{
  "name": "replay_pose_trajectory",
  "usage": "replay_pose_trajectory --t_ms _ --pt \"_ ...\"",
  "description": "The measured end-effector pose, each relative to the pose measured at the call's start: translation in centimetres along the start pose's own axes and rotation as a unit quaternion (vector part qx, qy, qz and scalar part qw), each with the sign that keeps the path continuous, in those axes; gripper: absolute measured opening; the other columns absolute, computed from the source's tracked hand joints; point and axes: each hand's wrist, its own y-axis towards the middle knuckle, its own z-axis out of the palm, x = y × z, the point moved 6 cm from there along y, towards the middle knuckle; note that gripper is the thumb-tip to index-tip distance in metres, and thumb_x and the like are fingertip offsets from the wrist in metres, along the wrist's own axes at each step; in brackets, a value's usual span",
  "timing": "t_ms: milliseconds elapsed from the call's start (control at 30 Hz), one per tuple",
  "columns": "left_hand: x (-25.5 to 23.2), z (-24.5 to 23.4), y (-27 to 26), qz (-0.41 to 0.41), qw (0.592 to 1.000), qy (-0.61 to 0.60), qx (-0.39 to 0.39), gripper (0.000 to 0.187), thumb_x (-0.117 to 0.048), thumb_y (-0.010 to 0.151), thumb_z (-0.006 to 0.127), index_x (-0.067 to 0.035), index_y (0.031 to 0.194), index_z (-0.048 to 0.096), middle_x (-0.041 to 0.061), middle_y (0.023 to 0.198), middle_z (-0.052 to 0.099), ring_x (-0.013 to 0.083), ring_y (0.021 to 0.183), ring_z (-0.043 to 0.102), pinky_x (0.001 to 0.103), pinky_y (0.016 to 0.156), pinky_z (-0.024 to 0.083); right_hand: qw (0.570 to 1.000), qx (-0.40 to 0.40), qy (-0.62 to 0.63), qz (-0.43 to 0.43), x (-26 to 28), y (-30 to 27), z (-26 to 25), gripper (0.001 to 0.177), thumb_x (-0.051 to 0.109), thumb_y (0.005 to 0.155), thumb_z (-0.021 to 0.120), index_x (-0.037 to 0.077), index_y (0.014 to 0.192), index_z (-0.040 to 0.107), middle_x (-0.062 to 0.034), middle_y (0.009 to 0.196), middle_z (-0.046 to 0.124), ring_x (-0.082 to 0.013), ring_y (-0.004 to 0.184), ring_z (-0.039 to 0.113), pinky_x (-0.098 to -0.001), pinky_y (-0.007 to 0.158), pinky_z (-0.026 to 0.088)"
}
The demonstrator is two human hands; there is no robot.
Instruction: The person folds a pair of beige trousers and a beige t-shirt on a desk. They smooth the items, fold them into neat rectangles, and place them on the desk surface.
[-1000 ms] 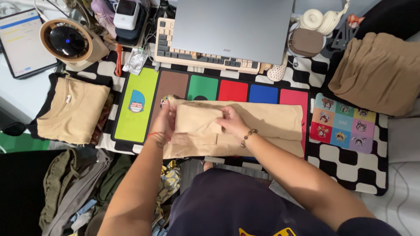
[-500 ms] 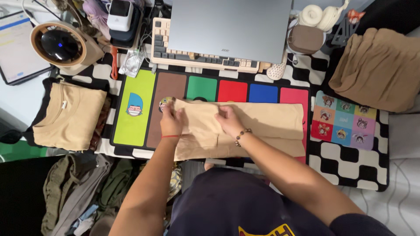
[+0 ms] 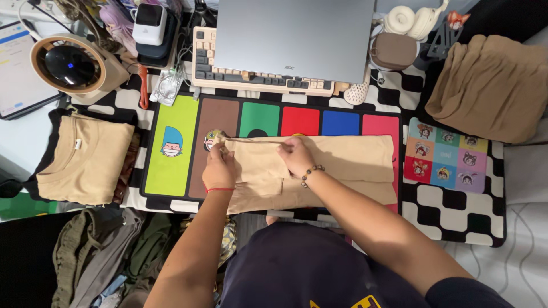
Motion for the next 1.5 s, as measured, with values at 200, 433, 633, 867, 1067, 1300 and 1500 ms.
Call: replay_pose_trajectory --t_ms 200,433,633,867,1067,1300,1500 --pt "-0.8 -0.2 -0.5 0.080 0.997 0.013 -0.015 0.010 -0.025 0.096 0.064 -0.020 0.104 0.068 0.004 0.121 0.068 0.0359 0.095 0.070 0.047 0.078 0.056 0.976 0.041 0.168 -0.132 -0.2 1.4 1.4 0.021 -0.003 0.096 0.065 0.000 0.116 0.068 -0.0084 0.105 0.072 -0.0130 0.095 0.066 -0.0266 0.084 0.055" --pt "-1.0 -0.6 -1.3 0.142 0.989 -0.026 0.012 0.022 -0.013 0.095 0.064 -0.016 0.117 0.070 0.013 0.127 0.062 0.0393 0.097 0.067 0.048 0.080 0.055 0.998 -0.032 0.030 0.033 -0.9 0.1 -0.2 0.041 0.018 0.092 0.071 0.005 0.129 0.060 -0.0096 0.107 0.074 -0.0182 0.088 0.072 -0.0296 0.077 0.058" --pt "1.2 -0.3 -2.0 0.151 0.985 -0.068 -0.046 0.016 -0.007 0.096 0.064 -0.008 0.111 0.068 0.015 0.120 0.060 0.0382 0.100 0.066 0.045 0.082 0.056 0.998 -0.008 -0.062 -0.024 -0.5 -1.5 0.7 0.046 0.017 0.081 0.076 0.003 0.121 0.060 -0.0131 0.101 0.077 -0.0216 0.091 0.075 -0.0329 0.082 0.059" --pt "1.7 -0.1 -2.3 0.149 0.986 -0.062 -0.033 0.017 -0.005 0.094 0.064 -0.010 0.109 0.070 0.014 0.119 0.060 0.0365 0.097 0.067 0.043 0.081 0.057 0.997 0.004 -0.080 0.005 -2.2 -3.0 0.4 0.037 0.017 0.087 0.074 0.008 0.120 0.061 -0.0110 0.097 0.076 -0.0229 0.089 0.074 -0.0352 0.080 0.058" --pt "0.5 -1.1 -2.9 0.140 0.990 -0.001 0.010 0.034 -0.008 0.091 0.063 -0.014 0.124 0.065 0.016 0.129 0.056 0.0413 0.099 0.065 0.048 0.081 0.054 0.993 0.040 -0.104 -0.043 1.0 -5.2 -0.4 0.045 0.024 0.086 0.077 0.005 0.121 0.057 -0.0126 0.098 0.074 -0.0251 0.089 0.074 -0.0372 0.079 0.058" --pt "-3.7 -1.5 -3.5 0.235 0.964 0.121 -0.036 0.051 -0.027 0.097 0.060 -0.016 0.146 0.055 0.015 0.156 0.046 0.0375 0.145 0.045 0.059 0.115 0.032 0.957 -0.087 -0.219 -0.167 2.8 -7.2 -3.6 0.048 0.029 0.094 0.068 0.005 0.133 0.057 -0.0154 0.138 0.059 -0.0335 0.133 0.049 -0.0440 0.111 0.041" --pt "-4.2 3.1 -3.8 0.193 0.905 0.315 0.211 0.080 -0.062 0.094 0.044 -0.027 0.162 0.019 0.015 0.169 0.001 0.0432 0.153 -0.007 0.068 0.117 -0.003 0.900 -0.103 -0.408 -0.116 -5.0 -8.0 -8.8 0.078 0.042 0.095 0.054 0.007 0.159 0.026 -0.0139 0.168 0.023 -0.0324 0.155 0.015 -0.0606 0.120 0.011"
